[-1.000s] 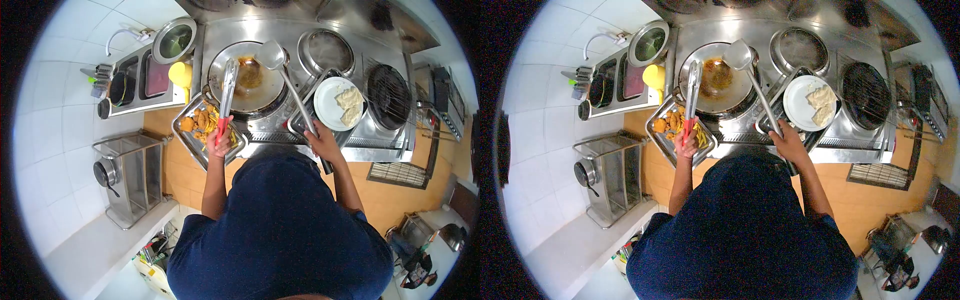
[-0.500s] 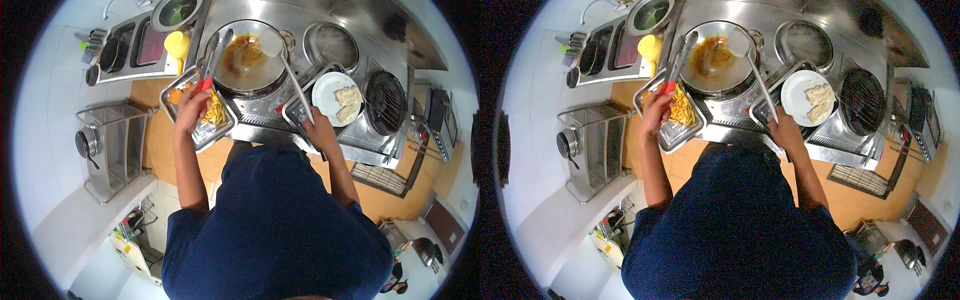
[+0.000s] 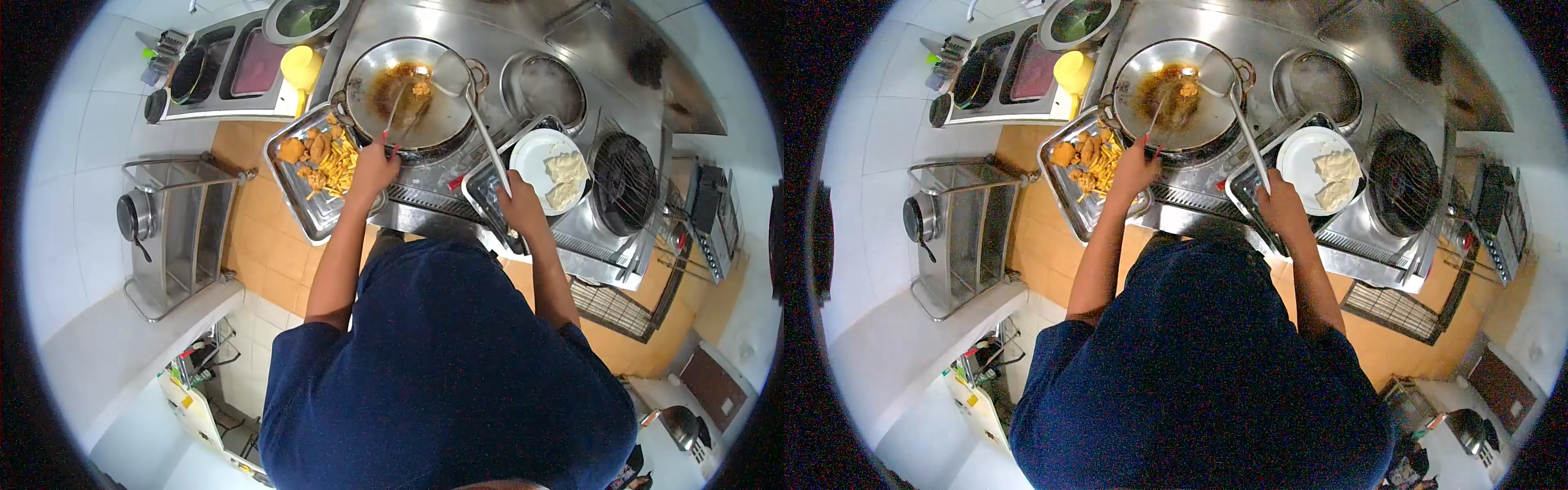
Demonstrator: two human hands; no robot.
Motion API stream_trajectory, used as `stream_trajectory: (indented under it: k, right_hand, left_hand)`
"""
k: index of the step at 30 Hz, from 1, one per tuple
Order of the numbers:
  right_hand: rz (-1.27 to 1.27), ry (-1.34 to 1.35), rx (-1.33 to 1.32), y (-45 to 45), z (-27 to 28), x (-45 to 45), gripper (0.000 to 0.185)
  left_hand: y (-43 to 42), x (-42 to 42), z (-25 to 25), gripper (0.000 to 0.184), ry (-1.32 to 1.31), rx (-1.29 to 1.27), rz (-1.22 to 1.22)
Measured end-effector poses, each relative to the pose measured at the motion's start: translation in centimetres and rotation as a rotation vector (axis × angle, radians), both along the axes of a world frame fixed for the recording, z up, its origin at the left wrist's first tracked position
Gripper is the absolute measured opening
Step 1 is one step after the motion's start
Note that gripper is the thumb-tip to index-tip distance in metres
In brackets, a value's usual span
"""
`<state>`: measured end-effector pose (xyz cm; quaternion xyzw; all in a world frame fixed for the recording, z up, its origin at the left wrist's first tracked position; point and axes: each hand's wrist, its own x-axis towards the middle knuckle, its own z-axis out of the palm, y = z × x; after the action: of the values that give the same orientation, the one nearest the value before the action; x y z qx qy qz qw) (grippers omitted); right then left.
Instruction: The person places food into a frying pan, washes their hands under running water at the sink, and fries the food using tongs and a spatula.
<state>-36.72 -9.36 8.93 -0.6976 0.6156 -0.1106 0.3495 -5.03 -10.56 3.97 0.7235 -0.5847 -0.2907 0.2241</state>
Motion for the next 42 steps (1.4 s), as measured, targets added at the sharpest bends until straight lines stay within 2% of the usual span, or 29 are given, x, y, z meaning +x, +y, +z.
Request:
stream_trajectory:
  k: [2, 6, 9, 10, 11, 13, 14, 17, 18, 21, 22, 26, 29, 32, 35, 36, 37, 40, 42]
  right_hand:
    - [0.004, -0.022, 0.016, 0.3, 0.3, 0.0, 0.025]
    - [-0.050, -0.058, 0.005, 1.3, 0.5, -0.5, 0.026]
    - [-0.076, -0.081, 0.072, 1.6, 1.0, -0.9, 0.026]
    - [-0.091, -0.096, 0.080, 1.8, 1.0, -0.9, 0.026]
    - [-0.091, -0.095, 0.069, 1.9, 0.8, -1.0, 0.026]
    - [-0.088, -0.091, 0.045, 2.1, 0.4, -1.3, 0.026]
    - [-0.094, -0.097, 0.053, 2.0, 0.3, -1.3, 0.027]
    - [-0.093, -0.119, 0.028, 2.1, 0.0, -1.3, 0.028]
    - [-0.082, -0.129, -0.016, 2.1, -0.4, -1.3, 0.027]
    - [-0.045, -0.153, -0.060, 1.9, -0.9, -1.2, 0.027]
    - [-0.033, -0.159, -0.061, 1.7, -0.8, -1.1, 0.027]
    - [-0.050, -0.223, 0.030, 1.4, -0.7, -0.6, 0.028]
    - [-0.039, -0.204, 0.073, 1.0, -0.7, -0.1, 0.030]
    - [-0.039, -0.133, 0.154, 0.4, 0.3, 0.6, 0.032]
    - [-0.037, -0.137, 0.119, 0.1, -0.6, 0.7, 0.031]
    - [-0.049, -0.146, 0.121, 0.2, -0.4, 0.7, 0.031]
    - [-0.062, -0.153, 0.124, 0.2, -0.4, 0.6, 0.031]
    - [0.064, -0.140, -0.329, 0.3, -2.4, -0.5, 0.029]
    - [0.010, -0.169, -0.176, 0.4, -2.2, -0.8, 0.029]
  left_hand:
    - [-1.0, 0.2, -2.1, 0.051, -0.041, 0.008, -0.047]
    - [-1.8, -0.7, -3.0, 0.047, -0.093, 0.085, -0.042]
    - [-1.6, -0.3, -5.3, 0.046, 0.015, 0.014, -0.021]
    - [-1.4, -0.1, -6.4, 0.036, -0.018, -0.263, -0.052]
    - [-1.4, 0.4, -7.3, 0.032, 0.238, -0.052, 0.040]
    - [-1.1, 0.5, -4.6, 0.023, 0.741, 0.379, 0.228]
    - [-0.5, 0.1, -3.1, 0.015, 0.913, 0.398, 0.304]
    - [0.4, 2.1, -3.1, 0.018, 1.467, 0.529, 0.418]
    - [0.9, 2.7, -3.3, 0.030, 1.672, 0.524, 0.410]
    - [2.6, 3.6, -3.4, 0.043, 2.347, 0.450, 0.374]
    - [3.0, 3.7, -3.1, 0.050, 2.447, 0.401, 0.331]
    - [4.5, 3.9, -1.2, 0.052, 2.544, 0.317, 0.385]
    - [5.0, 4.5, -1.6, 0.052, 2.409, 0.272, 0.322]
    - [4.8, 4.7, -1.0, 0.052, 1.606, 0.341, 0.430]
    - [3.3, 2.8, -2.6, 0.054, 0.649, 0.126, 0.281]
    - [2.6, 2.7, -2.6, 0.059, 0.364, -0.004, 0.162]
    - [2.3, 2.6, -2.6, 0.059, 0.281, -0.021, 0.110]
    - [1.0, 0.7, 0.1, 0.055, 0.076, 0.000, 0.003]
    - [0.5, 0.3, -1.0, 0.053, -0.005, -0.042, 0.011]
